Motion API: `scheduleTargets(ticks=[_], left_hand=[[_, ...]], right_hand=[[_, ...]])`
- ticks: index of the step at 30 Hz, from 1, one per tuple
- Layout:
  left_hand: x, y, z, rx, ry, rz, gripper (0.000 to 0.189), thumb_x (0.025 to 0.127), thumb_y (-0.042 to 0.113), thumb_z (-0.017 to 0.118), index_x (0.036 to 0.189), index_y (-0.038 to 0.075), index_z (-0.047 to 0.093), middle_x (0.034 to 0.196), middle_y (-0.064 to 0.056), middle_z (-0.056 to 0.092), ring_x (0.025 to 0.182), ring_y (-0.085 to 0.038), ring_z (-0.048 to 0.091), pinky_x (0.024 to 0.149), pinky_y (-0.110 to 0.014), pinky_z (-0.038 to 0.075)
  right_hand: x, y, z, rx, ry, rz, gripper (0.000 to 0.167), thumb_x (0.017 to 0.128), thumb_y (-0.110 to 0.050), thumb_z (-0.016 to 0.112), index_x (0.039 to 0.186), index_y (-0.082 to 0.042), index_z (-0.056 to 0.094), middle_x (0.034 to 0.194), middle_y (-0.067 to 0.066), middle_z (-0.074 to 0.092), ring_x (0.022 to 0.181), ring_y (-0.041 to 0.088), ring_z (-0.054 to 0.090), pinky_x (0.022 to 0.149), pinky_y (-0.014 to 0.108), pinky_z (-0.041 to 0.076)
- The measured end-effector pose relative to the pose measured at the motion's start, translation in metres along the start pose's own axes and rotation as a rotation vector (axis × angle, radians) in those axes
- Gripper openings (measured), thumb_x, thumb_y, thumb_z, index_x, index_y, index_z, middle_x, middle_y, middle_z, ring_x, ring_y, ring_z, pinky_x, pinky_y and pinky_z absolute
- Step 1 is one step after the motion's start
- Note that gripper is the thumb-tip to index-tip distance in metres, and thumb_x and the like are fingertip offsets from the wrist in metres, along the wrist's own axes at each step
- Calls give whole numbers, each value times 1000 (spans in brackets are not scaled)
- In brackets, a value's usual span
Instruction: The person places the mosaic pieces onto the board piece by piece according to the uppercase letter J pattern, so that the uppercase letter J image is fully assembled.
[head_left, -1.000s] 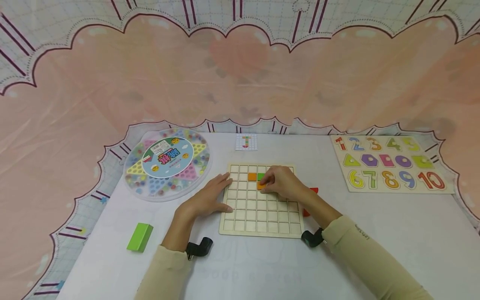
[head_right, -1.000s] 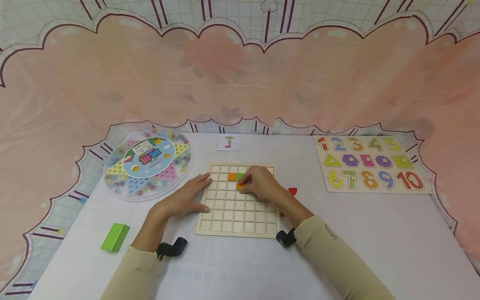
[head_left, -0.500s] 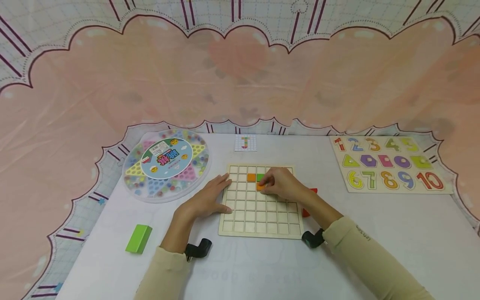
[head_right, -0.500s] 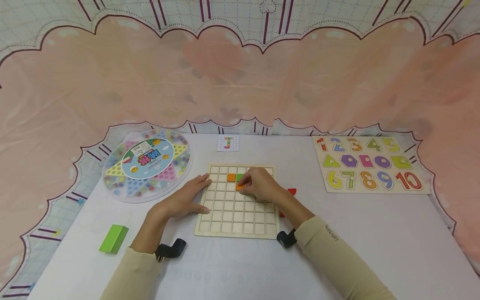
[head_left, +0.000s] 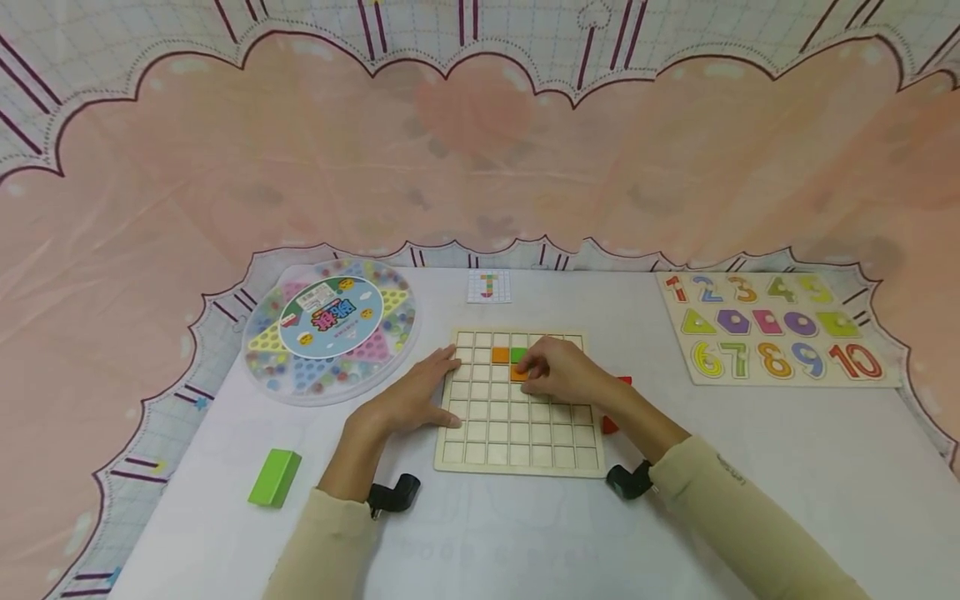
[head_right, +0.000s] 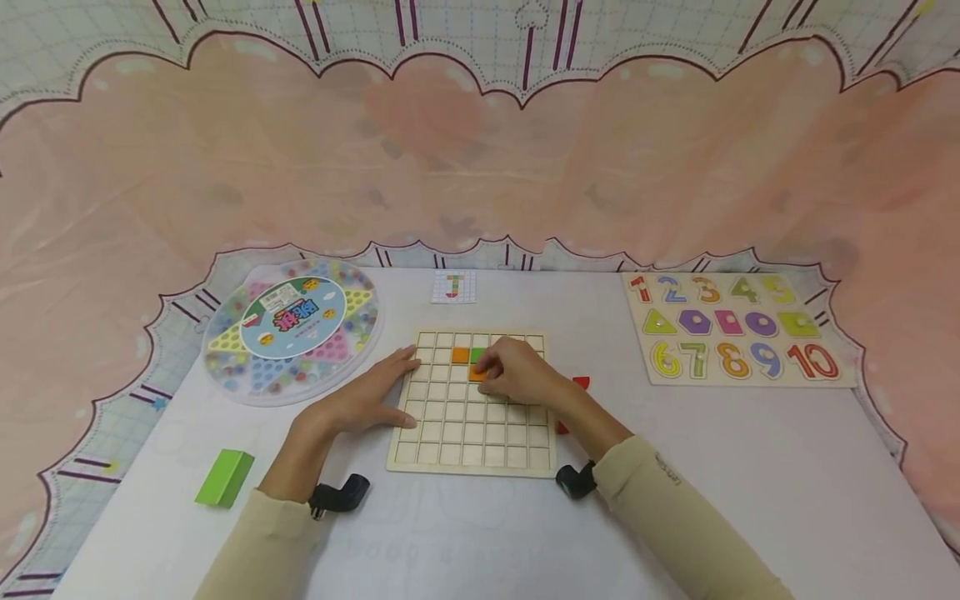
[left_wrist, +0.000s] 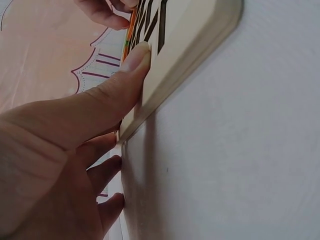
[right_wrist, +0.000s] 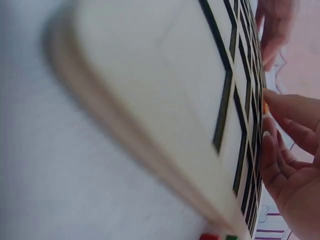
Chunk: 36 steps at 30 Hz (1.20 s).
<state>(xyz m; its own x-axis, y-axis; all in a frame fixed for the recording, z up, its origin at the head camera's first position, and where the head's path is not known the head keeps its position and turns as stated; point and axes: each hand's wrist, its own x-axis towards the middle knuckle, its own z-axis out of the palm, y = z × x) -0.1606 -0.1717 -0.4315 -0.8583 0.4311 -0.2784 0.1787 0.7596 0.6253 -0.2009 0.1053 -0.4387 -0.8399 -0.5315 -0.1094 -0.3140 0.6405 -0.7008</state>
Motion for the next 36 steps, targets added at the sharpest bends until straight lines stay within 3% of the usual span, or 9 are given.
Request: scheduleTargets(ticks=[8,14,20,30,36], left_hand=[[1,-2,0,-15,-8,12,90,83,21,84,157,2,35,174,-12,9,162,-37,6,132,-56,13],[4,-2,0,-17,-3,21,91,83,22,85,157,3,35,174,-12,10,162,-36,6,132,-55,13],[4,-3,0,-12,1,21,91,82,21,85,156,2,36,174,-12,10,162,-37,7,132,-55,14],[3,-2,1,-18,2,24,91,82,20,86,156,2,36,174,-12,10,162,-36,7,132,-54,13],[2,-4,2,-22,14,12,91,81,20,86,156,3,37,174,-11,11,162,-36,8,132,-54,14]], right_hand=[[-10,-1,-10,66,-22,36,28,89,-20,79,115,-14,70,109,1,69,100,17,61,89,29,55],[-19,0,-31,11,38,7,37,91,-22,77,125,-13,66,126,6,67,110,25,60,86,33,55],[-34,6,-48,-33,91,29,43,91,-25,78,130,-13,65,138,9,62,122,31,55,94,44,55],[-70,31,-67,-31,117,134,43,91,-22,77,130,-12,65,138,14,60,126,33,51,101,53,53],[-86,44,-64,-31,143,189,35,89,-25,79,123,-19,72,134,10,66,123,30,52,97,45,52]])
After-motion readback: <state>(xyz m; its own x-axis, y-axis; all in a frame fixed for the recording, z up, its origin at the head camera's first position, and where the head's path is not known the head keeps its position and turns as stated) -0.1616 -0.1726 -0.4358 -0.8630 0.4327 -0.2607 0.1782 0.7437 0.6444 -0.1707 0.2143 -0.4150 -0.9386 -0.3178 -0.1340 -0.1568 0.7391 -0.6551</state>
